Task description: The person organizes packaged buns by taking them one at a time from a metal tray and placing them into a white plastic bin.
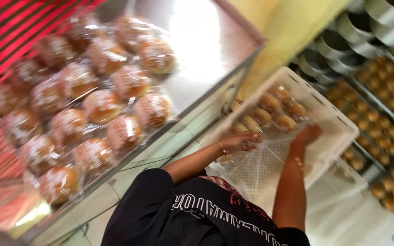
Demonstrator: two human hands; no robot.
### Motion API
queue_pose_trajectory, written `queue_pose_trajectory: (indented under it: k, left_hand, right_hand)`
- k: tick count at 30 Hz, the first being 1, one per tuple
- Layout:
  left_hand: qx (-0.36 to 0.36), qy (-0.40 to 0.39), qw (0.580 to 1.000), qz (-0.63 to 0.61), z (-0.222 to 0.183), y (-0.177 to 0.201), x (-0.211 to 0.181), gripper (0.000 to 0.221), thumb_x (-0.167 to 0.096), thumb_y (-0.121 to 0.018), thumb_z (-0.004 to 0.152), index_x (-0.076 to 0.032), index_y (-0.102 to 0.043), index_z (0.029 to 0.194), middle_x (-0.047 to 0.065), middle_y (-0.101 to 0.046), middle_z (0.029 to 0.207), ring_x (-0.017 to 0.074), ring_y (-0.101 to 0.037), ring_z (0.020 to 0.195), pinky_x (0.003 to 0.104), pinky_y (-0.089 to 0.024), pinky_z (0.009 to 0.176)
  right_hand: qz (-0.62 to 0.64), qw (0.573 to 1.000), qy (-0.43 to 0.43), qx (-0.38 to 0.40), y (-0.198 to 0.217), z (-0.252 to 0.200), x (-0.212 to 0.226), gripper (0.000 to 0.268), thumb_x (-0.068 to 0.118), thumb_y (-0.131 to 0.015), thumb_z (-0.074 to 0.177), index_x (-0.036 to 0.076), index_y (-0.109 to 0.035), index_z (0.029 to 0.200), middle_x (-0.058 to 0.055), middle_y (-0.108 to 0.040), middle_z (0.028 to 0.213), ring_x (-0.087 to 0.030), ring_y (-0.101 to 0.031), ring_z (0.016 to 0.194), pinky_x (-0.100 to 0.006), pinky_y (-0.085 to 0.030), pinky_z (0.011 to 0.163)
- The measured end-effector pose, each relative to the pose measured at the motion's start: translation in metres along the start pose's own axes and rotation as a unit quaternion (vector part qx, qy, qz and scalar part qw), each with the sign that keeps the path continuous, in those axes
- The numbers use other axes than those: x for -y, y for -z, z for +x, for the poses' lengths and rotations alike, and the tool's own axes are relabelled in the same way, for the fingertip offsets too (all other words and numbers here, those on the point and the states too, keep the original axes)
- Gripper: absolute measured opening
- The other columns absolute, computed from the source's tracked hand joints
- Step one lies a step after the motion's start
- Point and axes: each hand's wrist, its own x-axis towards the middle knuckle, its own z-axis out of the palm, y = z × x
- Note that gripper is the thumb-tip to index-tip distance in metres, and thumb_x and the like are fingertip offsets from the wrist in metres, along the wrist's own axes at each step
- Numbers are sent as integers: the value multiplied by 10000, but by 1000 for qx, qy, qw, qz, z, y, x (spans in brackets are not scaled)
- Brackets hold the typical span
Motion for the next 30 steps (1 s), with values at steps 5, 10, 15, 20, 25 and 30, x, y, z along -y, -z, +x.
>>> queue_pose_trajectory:
  k: [5,10,15,20,25,30]
  left_hand:
    - [-5,-243,950,195,-110,-27,-90,506,-326,-576,1005,-68,-519,1436,127,-604,1422,232,-609,1310,402,-518,1083]
    - [11,-407,900,155,-223,-49,-142,335,-164,-560,1049,-51,-560,1365,117,-654,1298,205,-626,1228,372,-511,1134]
    - [24,-460,884,75,-263,-45,-152,297,-114,-532,1059,-37,-556,1344,110,-658,1269,170,-618,1154,328,-493,1082]
    - [-9,-454,890,27,-248,-26,-150,254,-91,-488,1052,-34,-558,1289,112,-630,1256,185,-591,1176,377,-486,1096]
    - [-16,-444,895,32,-252,-19,-149,265,-94,-499,1044,-44,-583,1290,105,-646,1270,178,-607,1161,331,-493,1033]
    - [12,-452,892,4,-253,-18,-148,255,-111,-510,1056,-48,-569,1296,107,-646,1273,169,-610,1157,326,-484,1033]
  right_hand:
    - [271,955,106,52,-61,22,188,154,207,-601,1025,118,-489,969,-3,-447,934,-150,-387,871,-327,-356,850]
    - [249,949,125,146,-138,-29,375,133,203,-647,963,115,-605,1054,-17,-619,1042,-168,-528,965,-346,-393,886]
    - [191,864,49,464,-226,-120,500,144,69,-478,1065,89,-554,1185,-71,-672,1135,-184,-677,1039,-330,-604,1027]
    - [-12,698,78,712,-348,-177,498,489,347,-416,1072,58,-471,1463,-189,-562,1435,-314,-585,1271,-441,-522,1042]
    - [-199,660,72,721,-383,-196,510,465,213,-513,1049,64,-452,1485,-224,-536,1407,-369,-602,1236,-488,-561,1012]
    - [-130,691,-39,710,-365,-172,498,318,222,-694,977,-30,-659,1169,-99,-650,918,-144,-601,650,-267,-538,570]
